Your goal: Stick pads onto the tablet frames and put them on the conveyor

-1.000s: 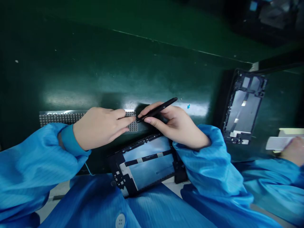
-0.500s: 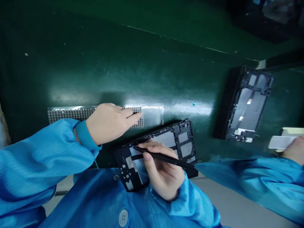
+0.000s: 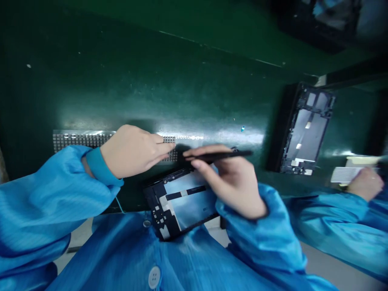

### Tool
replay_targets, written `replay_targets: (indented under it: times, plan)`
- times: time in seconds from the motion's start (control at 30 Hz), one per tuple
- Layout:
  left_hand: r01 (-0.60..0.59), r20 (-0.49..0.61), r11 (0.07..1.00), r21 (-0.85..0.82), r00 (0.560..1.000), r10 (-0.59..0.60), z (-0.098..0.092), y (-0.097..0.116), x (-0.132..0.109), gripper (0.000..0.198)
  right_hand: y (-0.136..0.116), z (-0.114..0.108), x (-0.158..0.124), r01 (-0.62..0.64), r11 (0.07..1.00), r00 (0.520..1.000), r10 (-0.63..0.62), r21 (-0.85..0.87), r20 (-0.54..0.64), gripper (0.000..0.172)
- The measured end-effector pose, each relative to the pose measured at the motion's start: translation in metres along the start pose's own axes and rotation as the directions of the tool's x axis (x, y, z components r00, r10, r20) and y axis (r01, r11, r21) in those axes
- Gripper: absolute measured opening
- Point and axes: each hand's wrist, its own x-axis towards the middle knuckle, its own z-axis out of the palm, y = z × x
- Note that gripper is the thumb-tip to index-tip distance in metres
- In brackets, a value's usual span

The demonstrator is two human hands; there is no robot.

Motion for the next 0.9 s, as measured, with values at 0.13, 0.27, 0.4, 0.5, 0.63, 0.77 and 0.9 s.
replay_targets:
  times: [0.13,0.27,0.4,0.5,0.63,0.77,0.9]
  plan:
    - [0.03,0.044,0.999,0.023,0.999,-0.031,-0.002,-0.003,0.0,0.047,0.023,-0.018,0.04,0.009,1.0,0.987,-0.01,0.01,0.163,0.009]
    - [0.039,0.052,0.999,0.021,0.998,-0.04,-0.002,-0.002,0.0,0.045,0.03,-0.013,0.041,-0.019,0.997,0.98,0.005,0.068,0.201,0.011]
    - [0.034,0.04,0.999,0.015,0.999,-0.034,-0.002,-0.001,-0.001,0.044,0.03,-0.013,0.043,-0.006,0.997,0.981,-0.008,0.075,0.191,0.01]
    - [0.047,0.041,0.998,0.031,0.998,-0.048,-0.001,-0.001,-0.001,0.044,0.027,-0.016,0.045,0.024,0.998,0.978,-0.037,0.063,0.204,0.007]
    - [0.074,0.063,0.997,0.004,0.995,-0.074,-0.002,0.0,-0.001,0.043,0.011,-0.003,0.013,0.005,0.977,1.0,0.0,0.212,-0.023,0.006]
    - [0.078,0.071,0.997,-0.013,0.995,-0.077,-0.002,0.001,-0.001,0.042,-0.004,0.037,-0.044,0.015,0.948,0.936,0.098,0.317,-0.339,0.017]
    - [0.067,0.035,0.998,0.006,0.997,-0.068,0.001,0.001,-0.002,0.042,-0.001,0.063,-0.066,0.097,0.979,0.929,-0.024,0.179,-0.37,0.03]
